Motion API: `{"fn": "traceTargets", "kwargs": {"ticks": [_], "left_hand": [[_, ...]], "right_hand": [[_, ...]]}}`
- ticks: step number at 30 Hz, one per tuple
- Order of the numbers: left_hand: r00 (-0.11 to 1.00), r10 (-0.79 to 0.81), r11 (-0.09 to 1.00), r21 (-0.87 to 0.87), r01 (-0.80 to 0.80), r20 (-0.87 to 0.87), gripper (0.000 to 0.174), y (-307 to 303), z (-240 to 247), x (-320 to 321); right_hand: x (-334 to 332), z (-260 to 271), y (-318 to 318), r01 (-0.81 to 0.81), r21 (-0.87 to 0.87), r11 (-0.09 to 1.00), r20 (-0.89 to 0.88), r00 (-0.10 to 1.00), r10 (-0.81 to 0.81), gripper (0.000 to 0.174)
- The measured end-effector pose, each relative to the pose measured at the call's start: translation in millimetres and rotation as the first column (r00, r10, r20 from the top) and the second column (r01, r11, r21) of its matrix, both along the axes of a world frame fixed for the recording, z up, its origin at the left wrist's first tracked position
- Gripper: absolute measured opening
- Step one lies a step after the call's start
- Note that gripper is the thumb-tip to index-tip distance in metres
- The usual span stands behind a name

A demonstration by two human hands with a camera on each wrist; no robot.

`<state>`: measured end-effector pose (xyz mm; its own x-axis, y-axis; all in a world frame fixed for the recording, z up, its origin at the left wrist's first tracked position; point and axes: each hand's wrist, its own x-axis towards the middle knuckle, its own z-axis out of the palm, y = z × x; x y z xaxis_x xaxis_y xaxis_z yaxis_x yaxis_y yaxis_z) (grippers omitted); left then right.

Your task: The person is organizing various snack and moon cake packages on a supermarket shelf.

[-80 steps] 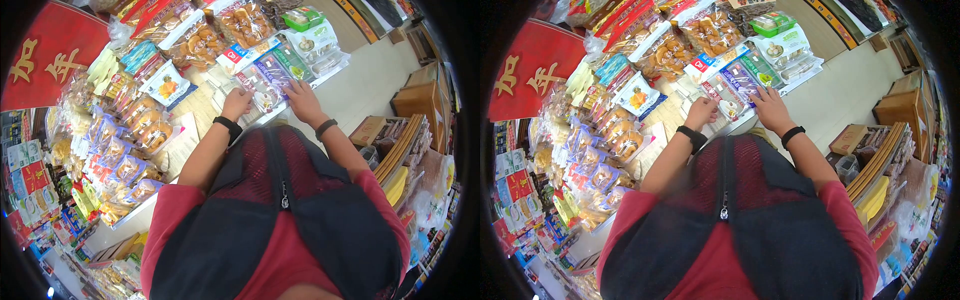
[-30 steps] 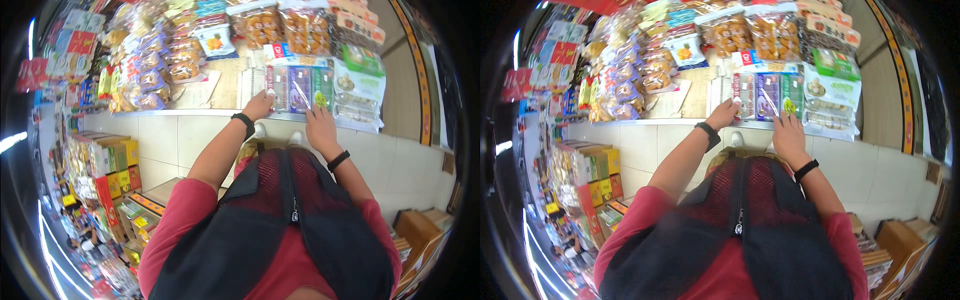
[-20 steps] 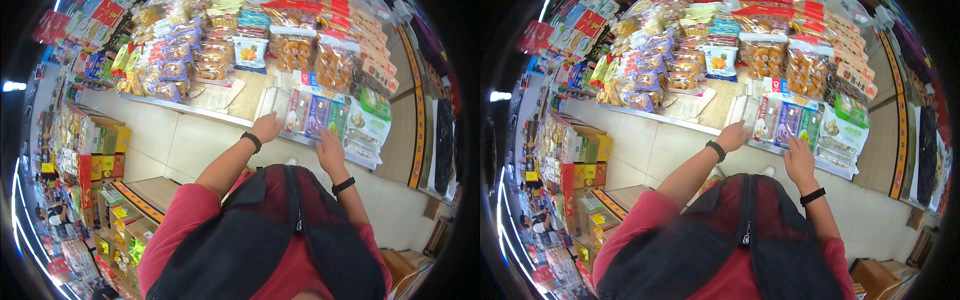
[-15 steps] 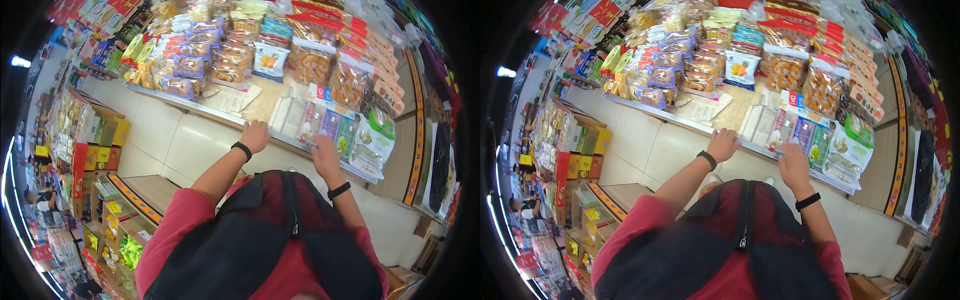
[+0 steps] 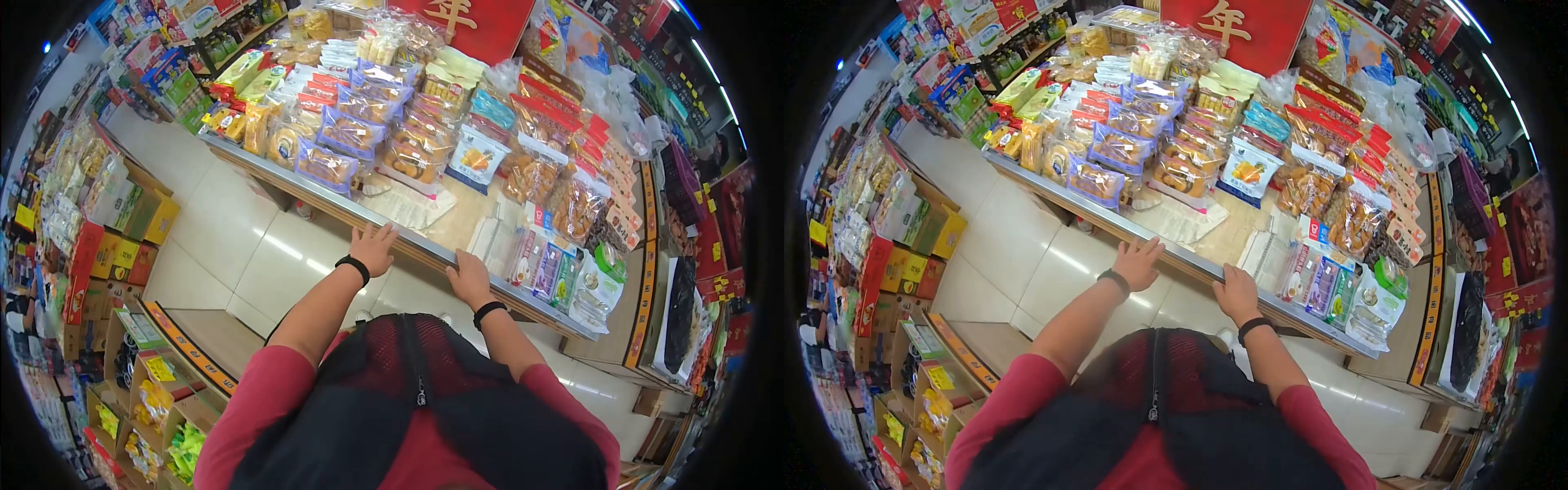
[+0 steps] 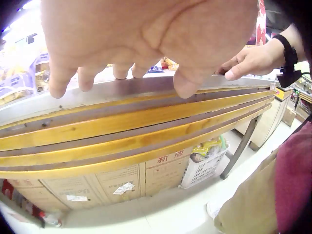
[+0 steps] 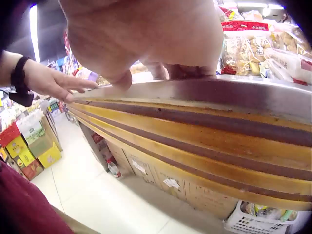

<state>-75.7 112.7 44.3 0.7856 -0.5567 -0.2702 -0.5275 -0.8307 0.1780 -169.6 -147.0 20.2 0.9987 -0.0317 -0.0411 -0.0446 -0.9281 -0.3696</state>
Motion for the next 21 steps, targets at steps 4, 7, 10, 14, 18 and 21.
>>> {"fn": "traceTargets", "kwargs": {"ticks": [4,7,10,14,18,21], "left_hand": [[0.998,0.035,0.991,0.128,-0.027,-0.054,0.069,13,9,16],[0.996,0.063,0.988,0.144,-0.052,-0.067,0.072,6,6,19],[0.999,0.038,0.991,0.132,-0.035,-0.024,0.071,10,-4,18],[1.000,-0.001,0.997,0.080,0.002,-0.013,0.069,21,-5,23],[0.999,-0.042,0.997,0.065,0.041,0.025,0.064,22,-5,32],[0.999,-0.053,0.996,0.071,0.053,-0.008,0.057,0,14,59]], "right_hand": [[4,3,5,0.055,-0.017,0.998,0.034,0.998,-0.054,0.043],[14,-4,0,0.097,-0.002,0.995,-0.035,0.995,-0.097,0.048],[28,-15,-12,0.222,-0.016,0.975,-0.123,0.967,-0.222,0.055],[35,-33,-25,0.255,-0.126,0.959,-0.156,0.949,-0.273,0.058],[34,-7,-18,0.304,-0.105,0.947,-0.205,0.925,-0.319,0.056],[35,-6,-18,0.313,-0.091,0.945,-0.216,0.920,-0.326,0.054]]}}
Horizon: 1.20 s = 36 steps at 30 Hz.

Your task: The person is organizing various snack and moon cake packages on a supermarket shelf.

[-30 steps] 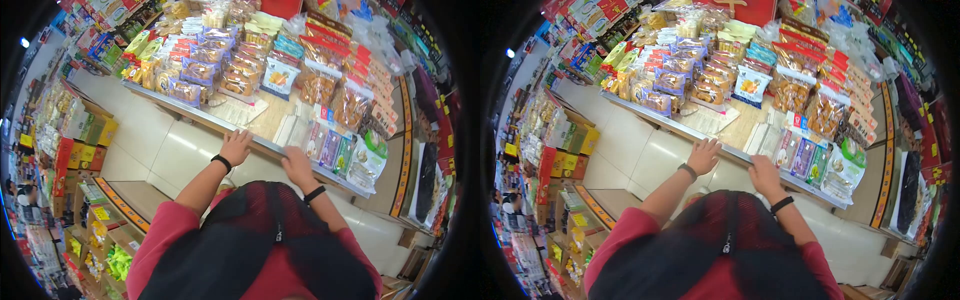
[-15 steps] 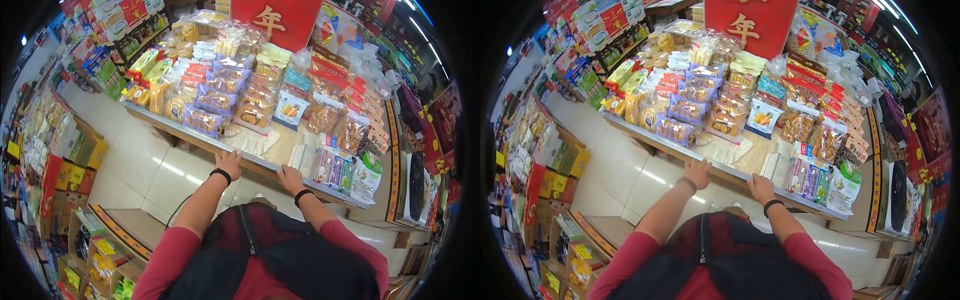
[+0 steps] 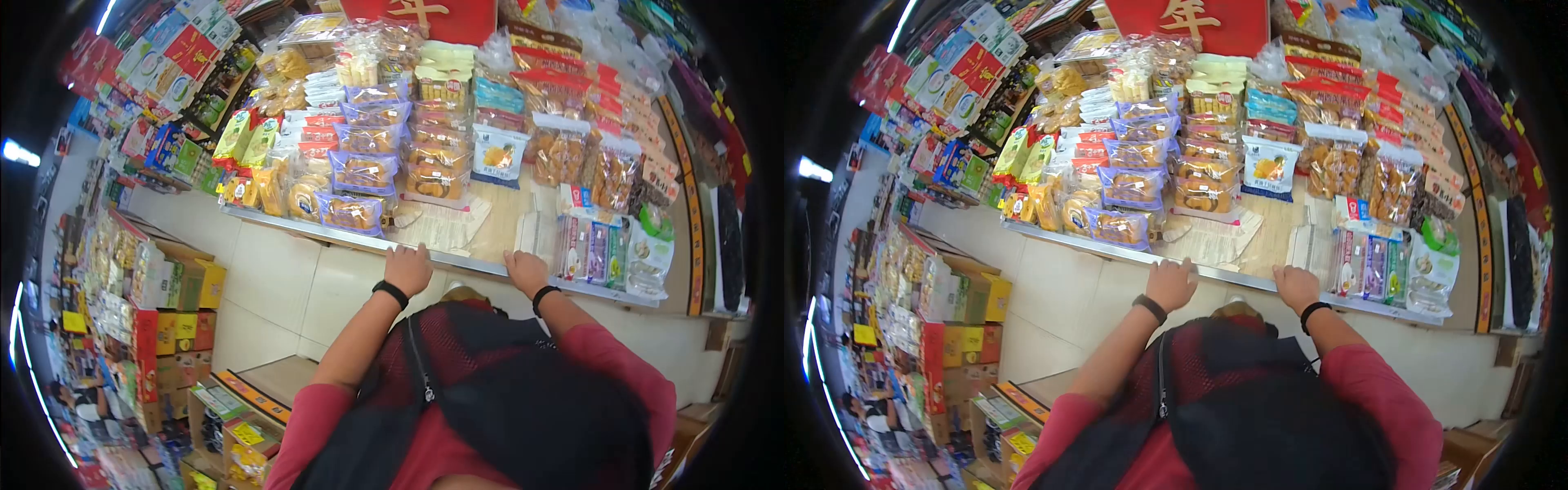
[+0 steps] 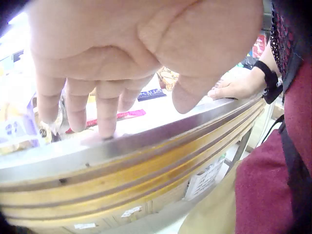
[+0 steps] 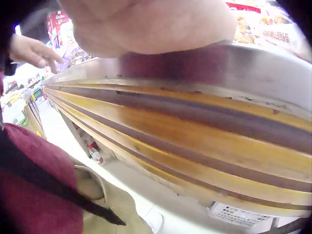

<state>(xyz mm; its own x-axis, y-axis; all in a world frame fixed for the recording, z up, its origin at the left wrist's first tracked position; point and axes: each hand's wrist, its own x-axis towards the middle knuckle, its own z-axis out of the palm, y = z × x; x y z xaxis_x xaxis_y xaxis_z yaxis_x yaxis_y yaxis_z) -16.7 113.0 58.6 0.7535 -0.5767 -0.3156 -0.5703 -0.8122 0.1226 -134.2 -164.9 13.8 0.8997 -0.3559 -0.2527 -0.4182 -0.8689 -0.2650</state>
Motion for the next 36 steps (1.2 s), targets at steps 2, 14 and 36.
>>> {"fn": "traceTargets", "kwargs": {"ticks": [2,14,36], "left_hand": [[0.996,-0.021,0.997,-0.072,0.027,0.083,0.054,-14,-4,22],[0.846,-0.271,0.953,0.002,0.304,0.459,0.060,-105,-21,157],[0.695,-0.719,0.643,-0.379,0.666,0.001,0.054,-156,20,68]], "right_hand": [[-2,1,-1,0.012,0.013,1.000,0.037,0.999,-0.012,0.052],[-8,3,-9,0.053,0.112,0.992,0.118,0.991,-0.067,0.050],[-21,3,-16,0.059,0.312,0.948,0.396,0.899,-0.187,0.078]]}}
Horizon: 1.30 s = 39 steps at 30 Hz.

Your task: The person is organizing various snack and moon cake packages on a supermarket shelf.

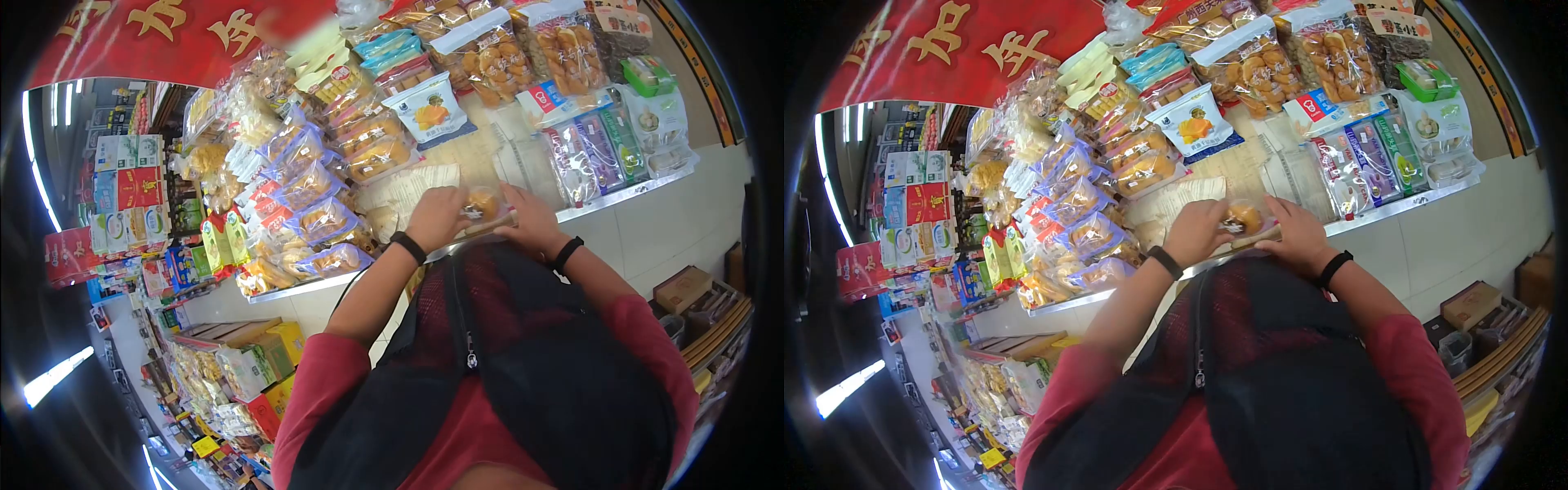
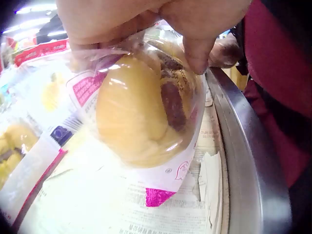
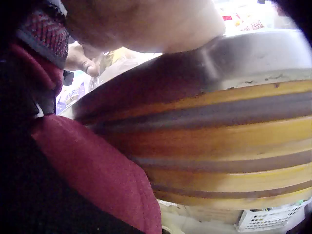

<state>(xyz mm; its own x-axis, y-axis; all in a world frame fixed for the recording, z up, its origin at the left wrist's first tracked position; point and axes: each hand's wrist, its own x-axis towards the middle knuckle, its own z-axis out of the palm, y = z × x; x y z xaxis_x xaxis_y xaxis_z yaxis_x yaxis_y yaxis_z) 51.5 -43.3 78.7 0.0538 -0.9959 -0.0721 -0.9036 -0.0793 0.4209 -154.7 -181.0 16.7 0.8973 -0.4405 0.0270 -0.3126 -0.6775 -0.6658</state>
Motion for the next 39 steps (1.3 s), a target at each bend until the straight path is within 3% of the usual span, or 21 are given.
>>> {"fn": "traceTargets", "kwargs": {"ticks": [3,5,8,10,11,12,14,16,20,24,28,30,31,33,37,39], "left_hand": [[0.996,-0.094,0.995,-0.033,0.094,-0.006,0.061,-10,-2,-14],[0.987,-0.158,0.987,-0.030,0.157,-0.011,0.064,-13,-10,-12],[0.976,-0.184,0.979,0.071,0.193,-0.117,0.062,-15,-9,-1],[0.995,-0.069,0.997,0.012,0.070,-0.072,0.057,-14,-16,32],[0.995,0.091,0.981,-0.170,-0.095,-0.028,0.052,-11,-23,52],[0.970,0.238,0.965,-0.125,-0.231,0.046,0.051,-11,-7,75],[0.892,0.365,0.929,-0.160,-0.333,0.268,0.054,-6,-8,121],[0.816,0.352,0.918,-0.002,-0.396,0.459,0.063,3,-7,143],[0.833,0.211,0.911,0.206,-0.358,0.512,0.060,7,-12,151],[0.811,0.189,0.946,0.120,-0.301,0.553,0.046,11,-26,150],[0.837,0.153,0.967,0.094,-0.236,0.525,0.039,16,-7,146],[0.921,0.131,0.987,0.035,-0.154,0.366,0.036,10,20,132],[0.918,0.140,0.986,0.034,-0.164,0.370,0.036,1,31,124],[0.986,0.099,0.982,0.145,-0.118,0.132,0.036,-28,42,107],[0.997,0.005,0.992,0.122,-0.013,0.071,0.039,-92,1,85],[0.995,-0.092,0.965,0.241,0.100,-0.047,0.042,-126,-23,78]], "right_hand": [[1,-6,-3,-0.004,0.030,1.000,0.063,0.998,0.002,0.082],[2,-5,-4,-0.001,0.079,0.997,-0.100,0.995,0.009,0.076],[2,-14,-3,0.015,0.069,0.998,-0.168,0.986,-0.003,0.067],[3,-10,-1,0.031,0.043,0.999,-0.174,0.984,-0.024,0.063],[4,-8,-1,0.036,0.013,0.999,-0.173,0.984,-0.033,0.059],[4,-8,0,0.047,0.015,0.999,-0.182,0.982,-0.044,0.059],[3,-8,3,0.039,-0.046,0.998,-0.092,0.995,-0.043,0.055],[4,-3,6,0.055,-0.065,0.996,-0.066,0.996,-0.059,0.055],[8,1,5,0.069,-0.097,0.993,-0.090,0.993,-0.078,0.055],[12,10,7,0.077,-0.078,0.994,-0.146,0.985,-0.088,0.056],[10,-4,3,0.056,-0.110,0.992,-0.084,0.994,-0.065,0.058],[8,-4,2,0.036,-0.086,0.996,-0.072,0.997,-0.042,0.060],[8,-4,3,0.026,-0.086,0.996,-0.067,0.997,-0.032,0.060],[6,-6,1,0.009,-0.063,0.998,-0.054,0.998,-0.012,0.060],[4,-3,-1,-0.022,-0.055,0.998,-0.045,0.999,0.019,0.059],[1,1,1,-0.007,-0.091,0.996,0.002,1.000,0.007,0.057]]}}
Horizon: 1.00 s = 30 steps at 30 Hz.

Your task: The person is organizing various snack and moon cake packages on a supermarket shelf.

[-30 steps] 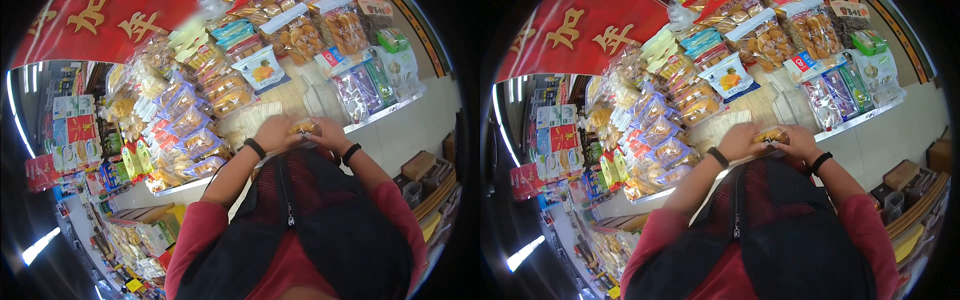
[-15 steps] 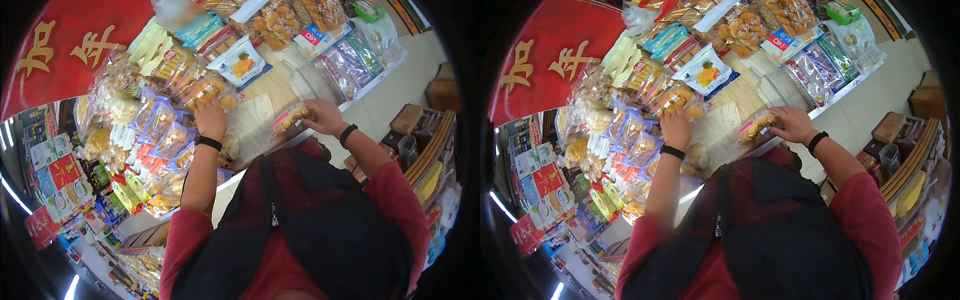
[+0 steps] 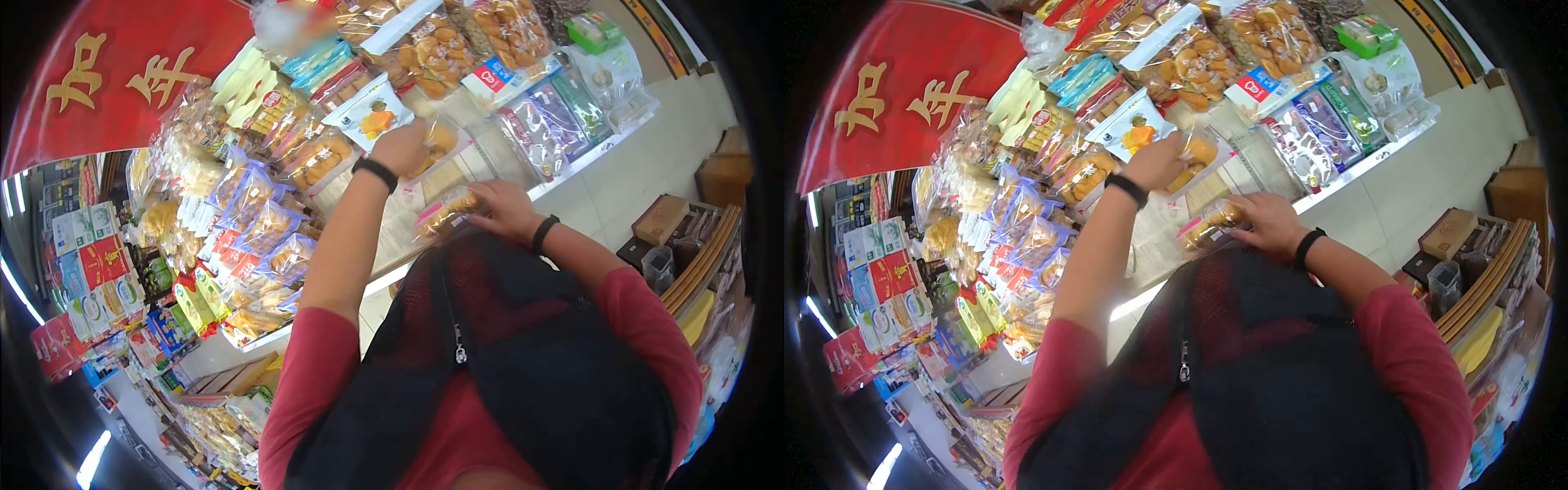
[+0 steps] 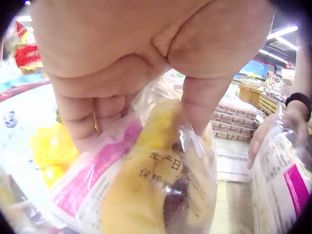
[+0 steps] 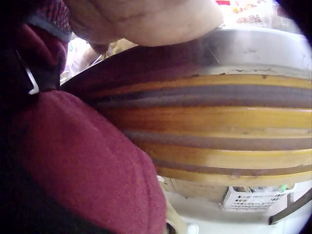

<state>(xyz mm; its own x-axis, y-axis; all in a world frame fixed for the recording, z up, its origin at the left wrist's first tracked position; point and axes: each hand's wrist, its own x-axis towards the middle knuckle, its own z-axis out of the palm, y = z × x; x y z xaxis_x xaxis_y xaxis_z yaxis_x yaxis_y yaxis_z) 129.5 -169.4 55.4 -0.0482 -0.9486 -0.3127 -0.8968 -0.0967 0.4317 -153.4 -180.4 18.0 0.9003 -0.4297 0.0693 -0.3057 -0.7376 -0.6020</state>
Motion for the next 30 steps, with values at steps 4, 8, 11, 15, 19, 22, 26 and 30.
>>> {"fn": "traceTargets", "kwargs": {"ticks": [4,8,11,15,19,22,26,30], "left_hand": [[0.997,-0.029,0.964,0.261,0.047,-0.072,0.057,-51,6,-23],[1.000,-0.008,0.978,0.208,0.009,-0.010,0.064,-57,-1,-20],[0.984,0.074,0.908,-0.398,-0.134,-0.164,0.035,-30,26,-13],[0.874,0.477,0.806,-0.440,-0.396,0.089,0.038,32,25,55],[0.650,0.527,0.849,-0.376,-0.371,0.548,0.045,83,3,120],[0.641,0.376,0.913,-0.148,-0.381,0.669,0.048,92,-8,129],[0.672,0.360,0.922,-0.140,-0.360,0.647,0.048,94,-4,108],[0.696,0.375,0.895,-0.044,-0.444,0.612,0.045,102,-5,98]], "right_hand": [[-1,-19,-5,0.000,-0.046,0.999,0.016,1.000,0.001,0.058],[-2,-21,-7,-0.006,-0.002,1.000,-0.066,0.998,0.006,0.062],[-4,-26,-6,-0.023,0.041,0.999,-0.024,0.999,0.024,0.061],[0,-25,-5,-0.009,0.043,0.999,-0.035,0.999,0.011,0.061],[0,-27,-4,-0.008,0.006,1.000,-0.014,1.000,0.008,0.062],[-1,-28,-4,-0.013,-0.010,1.000,-0.008,1.000,0.013,0.062],[0,-29,-5,0.000,-0.025,1.000,0.019,1.000,0.000,0.062],[0,-27,-4,0.005,-0.027,1.000,0.014,1.000,-0.004,0.062]]}}
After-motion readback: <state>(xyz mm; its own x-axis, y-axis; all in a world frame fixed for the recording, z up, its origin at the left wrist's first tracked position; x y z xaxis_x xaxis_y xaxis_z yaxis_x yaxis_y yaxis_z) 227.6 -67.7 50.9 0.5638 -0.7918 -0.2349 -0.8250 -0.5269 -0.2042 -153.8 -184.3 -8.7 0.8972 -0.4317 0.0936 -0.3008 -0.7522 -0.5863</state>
